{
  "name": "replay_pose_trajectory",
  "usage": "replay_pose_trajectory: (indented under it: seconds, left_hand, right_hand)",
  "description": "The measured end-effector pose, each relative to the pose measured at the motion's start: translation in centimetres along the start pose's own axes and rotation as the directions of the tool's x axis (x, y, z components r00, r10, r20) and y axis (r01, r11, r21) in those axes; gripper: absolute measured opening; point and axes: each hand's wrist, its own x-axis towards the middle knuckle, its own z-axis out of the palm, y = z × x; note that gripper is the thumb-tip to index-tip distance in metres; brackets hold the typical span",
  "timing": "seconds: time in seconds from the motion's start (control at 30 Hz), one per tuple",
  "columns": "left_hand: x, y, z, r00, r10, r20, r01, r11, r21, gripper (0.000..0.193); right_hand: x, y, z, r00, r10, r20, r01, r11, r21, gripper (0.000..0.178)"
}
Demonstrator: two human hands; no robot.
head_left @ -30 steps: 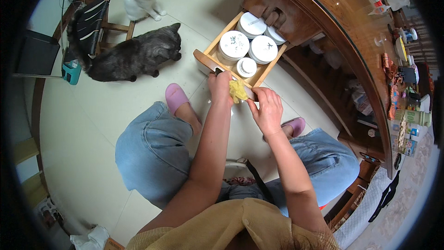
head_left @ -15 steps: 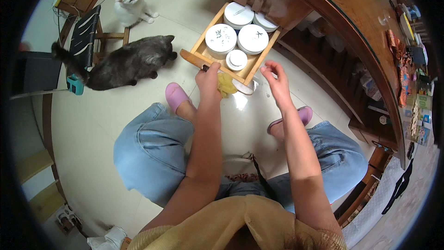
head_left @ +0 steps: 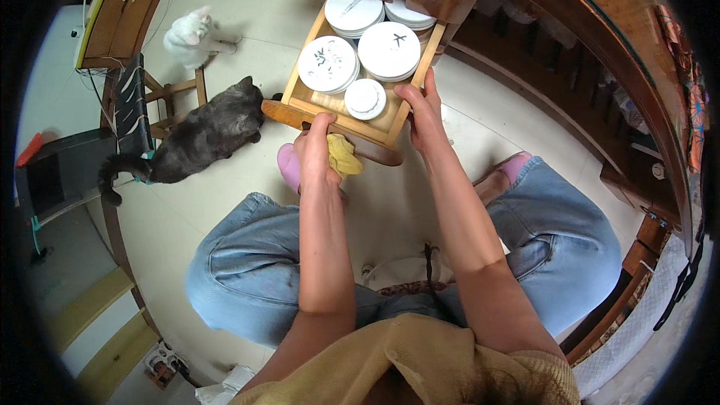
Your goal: The person sits on the floor and wipes the exterior of several white plastic containers with a yellow cloth. They remove the containers from a wooden drawer, wipe them individually, and place them on the table. The person also wipes the inside of the drawer and places a small wooden block inside it.
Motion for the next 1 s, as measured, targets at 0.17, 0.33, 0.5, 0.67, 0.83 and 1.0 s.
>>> replay_pose_trajectory:
  seconds: [0.17, 0.33, 0.5, 0.67, 0.83, 1.0]
  left_hand:
    - [0.6, -0.2, 2.1, 0.994, 0.026, 0.109, -0.023, 0.999, -0.035, 0.049]
    - [1.6, 1.0, 5.9, 0.977, 0.016, 0.211, -0.008, 0.999, -0.039, 0.048]
    - [3.0, -0.1, 6.0, 0.969, 0.069, 0.239, -0.029, 0.986, -0.167, 0.036]
    - [4.3, -0.7, 5.8, 0.934, 0.137, 0.331, -0.048, 0.963, -0.265, 0.029]
    - [4.6, -0.2, 7.2, 0.938, 0.110, 0.329, -0.008, 0.955, -0.297, 0.026]
    - [6.4, 0.7, 10.1, 0.926, 0.114, 0.361, 0.005, 0.950, -0.313, 0.024]
  right_hand:
    - [3.0, -0.3, -1.6, 0.997, -0.070, 0.018, 0.071, 0.993, -0.093, 0.107]
    - [3.9, -2.9, -2.6, 0.984, -0.123, 0.127, 0.138, 0.984, -0.117, 0.094]
    - [2.3, -0.3, -4.1, 0.991, -0.101, -0.088, 0.102, 0.995, 0.005, 0.068]
    - [1.5, -2.6, -2.9, 0.895, -0.409, -0.179, 0.388, 0.911, -0.139, 0.036]
    - [-0.2, -4.0, -1.1, 0.865, -0.493, -0.090, 0.478, 0.866, -0.149, 0.023]
    - [-1.1, -3.9, -0.5, 0.795, -0.594, -0.120, 0.545, 0.788, -0.288, 0.015]
